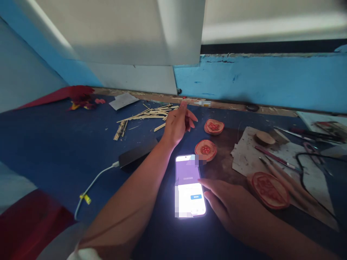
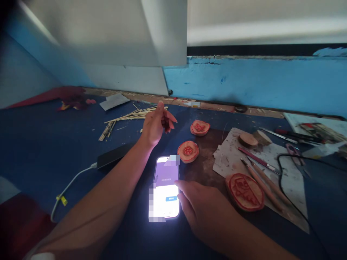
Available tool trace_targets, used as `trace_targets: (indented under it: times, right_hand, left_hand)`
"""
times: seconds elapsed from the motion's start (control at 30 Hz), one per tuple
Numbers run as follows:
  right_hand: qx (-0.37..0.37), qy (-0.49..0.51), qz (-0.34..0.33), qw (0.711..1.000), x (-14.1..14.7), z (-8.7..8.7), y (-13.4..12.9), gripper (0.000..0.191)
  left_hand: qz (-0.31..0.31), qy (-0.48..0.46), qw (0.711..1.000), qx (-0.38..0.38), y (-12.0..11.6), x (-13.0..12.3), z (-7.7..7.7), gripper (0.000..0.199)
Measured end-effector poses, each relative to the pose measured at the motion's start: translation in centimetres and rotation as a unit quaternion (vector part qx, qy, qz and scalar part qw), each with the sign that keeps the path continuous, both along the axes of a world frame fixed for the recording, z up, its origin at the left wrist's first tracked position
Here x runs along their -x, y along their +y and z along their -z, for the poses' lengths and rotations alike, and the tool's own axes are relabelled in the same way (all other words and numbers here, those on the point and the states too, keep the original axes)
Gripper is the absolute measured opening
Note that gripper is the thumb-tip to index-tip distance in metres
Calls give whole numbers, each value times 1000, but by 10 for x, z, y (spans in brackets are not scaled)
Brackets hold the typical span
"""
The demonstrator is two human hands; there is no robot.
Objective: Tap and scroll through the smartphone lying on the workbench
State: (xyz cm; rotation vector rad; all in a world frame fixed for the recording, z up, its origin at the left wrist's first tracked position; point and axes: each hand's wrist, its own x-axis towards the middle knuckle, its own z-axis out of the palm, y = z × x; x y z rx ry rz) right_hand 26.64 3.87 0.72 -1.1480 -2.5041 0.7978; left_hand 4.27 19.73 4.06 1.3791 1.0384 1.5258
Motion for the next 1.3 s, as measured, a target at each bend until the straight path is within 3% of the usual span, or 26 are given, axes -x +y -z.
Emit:
trace_targets:
  times: [0.57, 0.9, 1.3]
  right_hand:
    - [-7, 5, -55, 998, -4, -10, -1, 32]
    - [-10, -20, -108, 994, -4, -9, -1, 41]
    - [-48, 48, -37, 997, -7, 0, -2, 32]
  left_hand:
    - [-10, 1, 1000, 4, 2, 0, 0, 83]
    - [-9, 5, 1000, 16, 0, -1, -1, 81]
    - [-8, 6, 1000, 18, 2, 1, 1, 86]
